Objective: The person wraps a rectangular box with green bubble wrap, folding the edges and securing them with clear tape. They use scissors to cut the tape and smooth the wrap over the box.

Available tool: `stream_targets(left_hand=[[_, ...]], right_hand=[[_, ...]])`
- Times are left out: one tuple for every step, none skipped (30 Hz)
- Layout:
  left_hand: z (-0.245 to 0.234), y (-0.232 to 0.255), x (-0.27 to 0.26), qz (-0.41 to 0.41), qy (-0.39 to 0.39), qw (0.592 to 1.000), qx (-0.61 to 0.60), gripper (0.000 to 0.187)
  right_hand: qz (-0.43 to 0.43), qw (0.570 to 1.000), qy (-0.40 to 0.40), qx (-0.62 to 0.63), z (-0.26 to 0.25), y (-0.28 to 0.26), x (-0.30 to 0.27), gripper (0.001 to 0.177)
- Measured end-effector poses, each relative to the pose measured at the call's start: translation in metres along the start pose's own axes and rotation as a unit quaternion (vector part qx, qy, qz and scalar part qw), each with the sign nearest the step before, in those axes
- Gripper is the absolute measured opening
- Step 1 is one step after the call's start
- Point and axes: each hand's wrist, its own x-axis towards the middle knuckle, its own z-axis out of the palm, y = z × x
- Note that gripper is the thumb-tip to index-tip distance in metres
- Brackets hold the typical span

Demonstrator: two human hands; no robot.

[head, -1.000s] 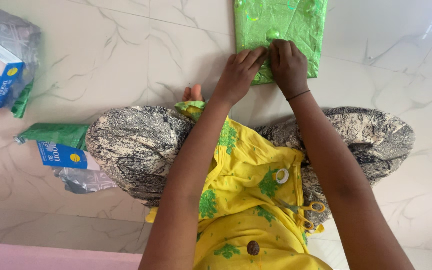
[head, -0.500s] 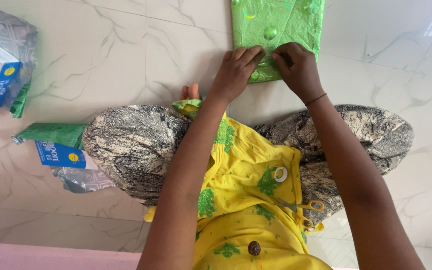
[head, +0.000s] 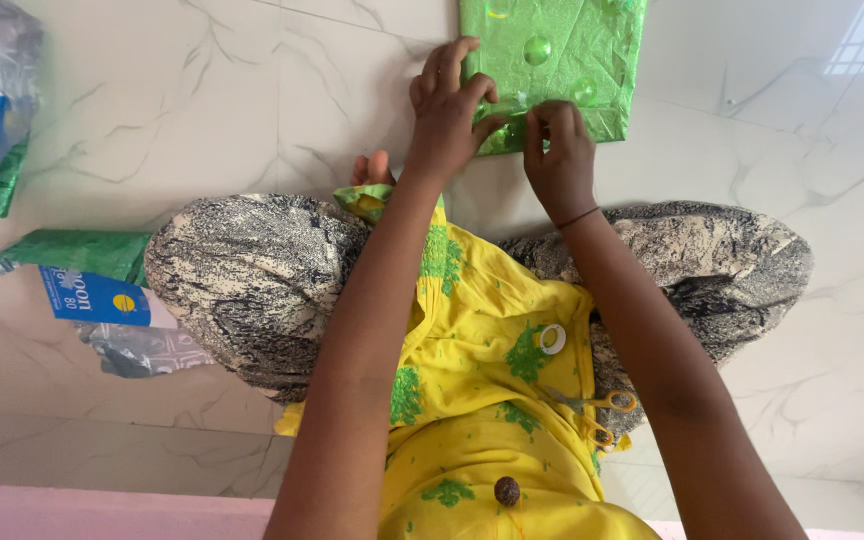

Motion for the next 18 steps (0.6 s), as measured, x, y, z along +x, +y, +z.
stream_targets(left_hand=[[-0.001, 0.001, 0.001, -0.002, 0.004, 1.000, 0.003, 0.037], [-0.002, 0.002, 0.001, -0.003, 0.008, 1.000, 0.007, 0.037], [-0.002, 0.003, 0.000, -0.006, 0.012, 1.000, 0.010, 0.036], [-0.003, 0.004, 0.000, -0.010, 0.013, 1.000, 0.006, 0.036], [-0.003, 0.004, 0.001, -0.013, 0.014, 1.000, 0.003, 0.036], [-0.002, 0.004, 0.001, -0.017, 0.015, 1.000, 0.000, 0.036], [-0.002, 0.003, 0.001, -0.018, 0.020, 1.000, -0.002, 0.037], [-0.001, 0.003, 0.001, -0.019, 0.025, 1.000, -0.004, 0.037], [0.000, 0.003, 0.000, -0.020, 0.029, 0.999, -0.006, 0.037], [0.001, 0.002, 0.000, -0.021, 0.030, 0.999, -0.005, 0.037], [0.001, 0.002, 0.000, -0.022, 0.031, 0.999, -0.004, 0.037], [0.002, 0.002, 0.000, -0.023, 0.032, 0.999, -0.003, 0.037], [0.002, 0.002, 0.000, -0.026, 0.030, 0.999, -0.003, 0.037], [0.002, 0.002, 0.000, -0.028, 0.028, 0.999, -0.002, 0.037], [0.002, 0.002, 0.000, -0.030, 0.025, 0.999, -0.002, 0.037], [0.001, 0.002, 0.000, -0.028, 0.028, 0.999, -0.001, 0.037], [0.002, 0.002, 0.000, -0.027, 0.030, 0.999, -0.001, 0.037], [0.002, 0.002, 0.000, -0.025, 0.033, 0.999, 0.000, 0.037]], right_hand=[[-0.028, 0.999, -0.002, -0.033, 0.001, -0.002, 0.000, 0.011], [-0.057, 0.996, -0.003, -0.067, 0.001, -0.003, 0.000, 0.011], [-0.085, 0.991, -0.006, -0.099, 0.002, -0.004, 0.000, 0.012], [-0.091, 0.990, -0.020, -0.108, 0.002, -0.005, 0.000, 0.013], [-0.098, 0.988, -0.033, -0.116, 0.002, -0.006, 0.001, 0.013], [-0.104, 0.986, -0.047, -0.124, 0.002, -0.007, 0.002, 0.013], [-0.115, 0.982, -0.052, -0.141, 0.002, -0.008, 0.002, 0.014], [-0.126, 0.978, -0.057, -0.158, 0.002, -0.009, 0.002, 0.014], [-0.136, 0.973, -0.061, -0.175, 0.001, -0.010, 0.002, 0.015], [-0.134, 0.974, -0.061, -0.170, 0.000, -0.012, 0.002, 0.015], [-0.133, 0.975, -0.060, -0.165, -0.001, -0.014, 0.003, 0.016], [-0.132, 0.976, -0.059, -0.160, -0.001, -0.016, 0.004, 0.016], [-0.136, 0.975, -0.061, -0.165, -0.003, -0.018, 0.004, 0.016], [-0.139, 0.973, -0.064, -0.170, -0.004, -0.020, 0.005, 0.016], [-0.143, 0.972, -0.067, -0.175, -0.004, -0.022, 0.006, 0.016], [-0.143, 0.971, -0.067, -0.179, -0.003, -0.025, 0.007, 0.015], [-0.142, 0.970, -0.068, -0.183, -0.004, -0.026, 0.008, 0.015], [-0.142, 0.970, -0.068, -0.186, -0.004, -0.028, 0.008, 0.015]])
